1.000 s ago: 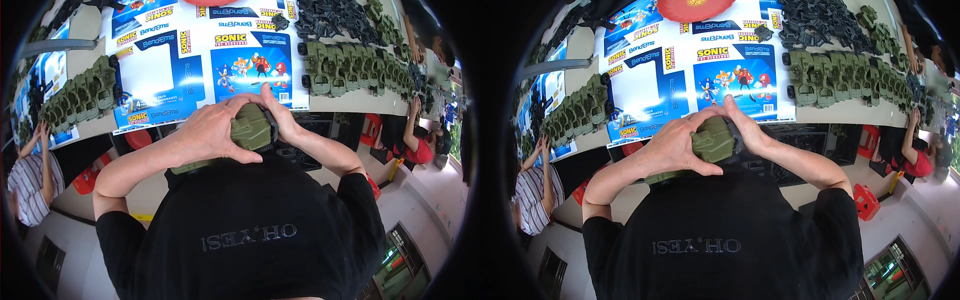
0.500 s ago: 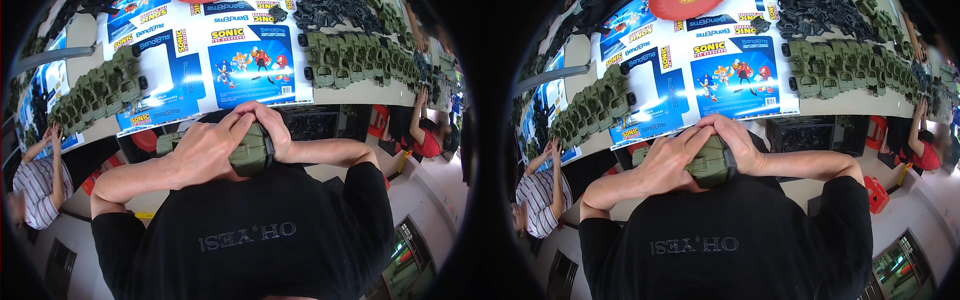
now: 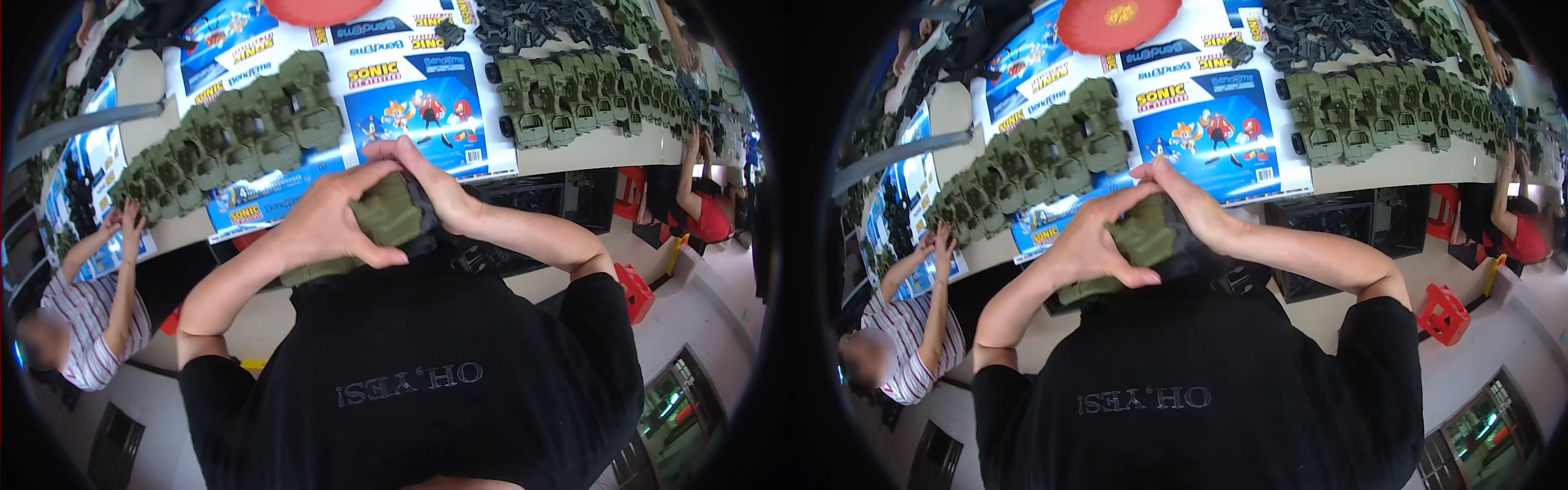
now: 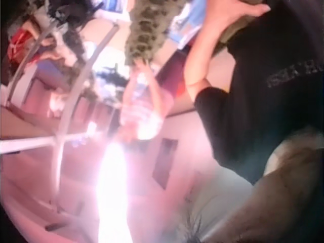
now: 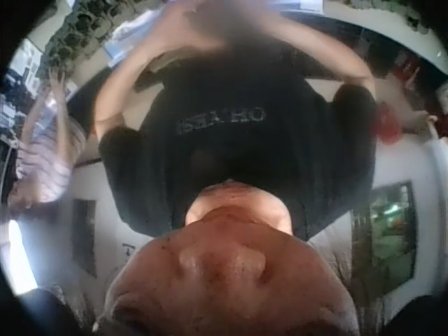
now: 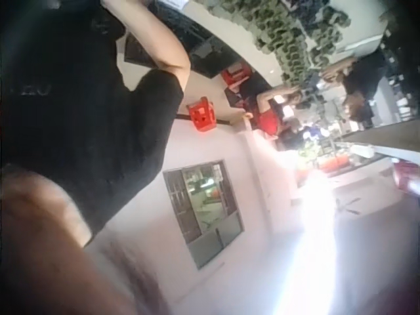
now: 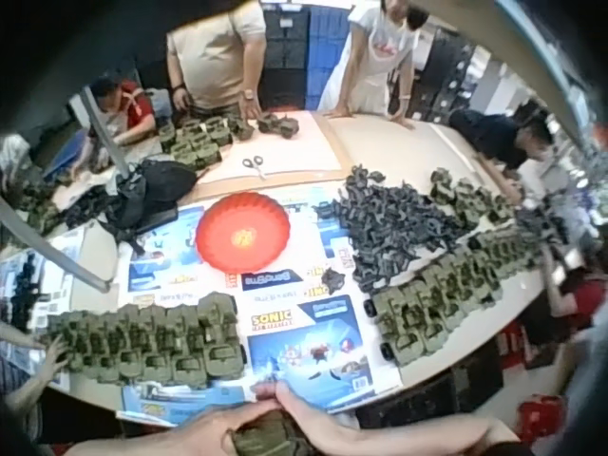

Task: The person assembles green plastic toy tanks by hand at a workbench. They repeatedly pick up a tank body, attach black wheels, and place the completed unit on the table. The process is repeated for multiple units throughout the clip.

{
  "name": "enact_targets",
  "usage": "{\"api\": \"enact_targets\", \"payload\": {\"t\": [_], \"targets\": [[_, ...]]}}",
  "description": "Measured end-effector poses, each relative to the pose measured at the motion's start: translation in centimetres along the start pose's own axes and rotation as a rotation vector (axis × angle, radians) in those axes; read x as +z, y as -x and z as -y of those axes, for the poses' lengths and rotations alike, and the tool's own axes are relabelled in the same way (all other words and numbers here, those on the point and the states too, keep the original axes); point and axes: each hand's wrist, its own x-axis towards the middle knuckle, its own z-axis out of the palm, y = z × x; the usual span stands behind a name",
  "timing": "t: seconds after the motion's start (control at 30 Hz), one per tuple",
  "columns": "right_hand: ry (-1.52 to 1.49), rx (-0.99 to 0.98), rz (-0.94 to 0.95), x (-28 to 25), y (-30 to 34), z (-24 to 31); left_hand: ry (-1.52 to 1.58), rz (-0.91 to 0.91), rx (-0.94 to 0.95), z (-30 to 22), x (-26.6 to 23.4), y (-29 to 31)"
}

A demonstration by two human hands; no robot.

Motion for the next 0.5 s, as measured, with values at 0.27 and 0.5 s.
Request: {"api": "enact_targets", "payload": {"t": [0.27, 0.5], "targets": [[0.050, -0.128, -0.020, -0.7, 0.2, 5.1, 1.044, 0.101, 0.064, 7.1, -1.2, -2.9], [0.764, -0.712, -0.667, -1.4, 3.2, 3.0, 0.910, -0.247, 0.168, 7.7, -0.7, -6.5]]}}
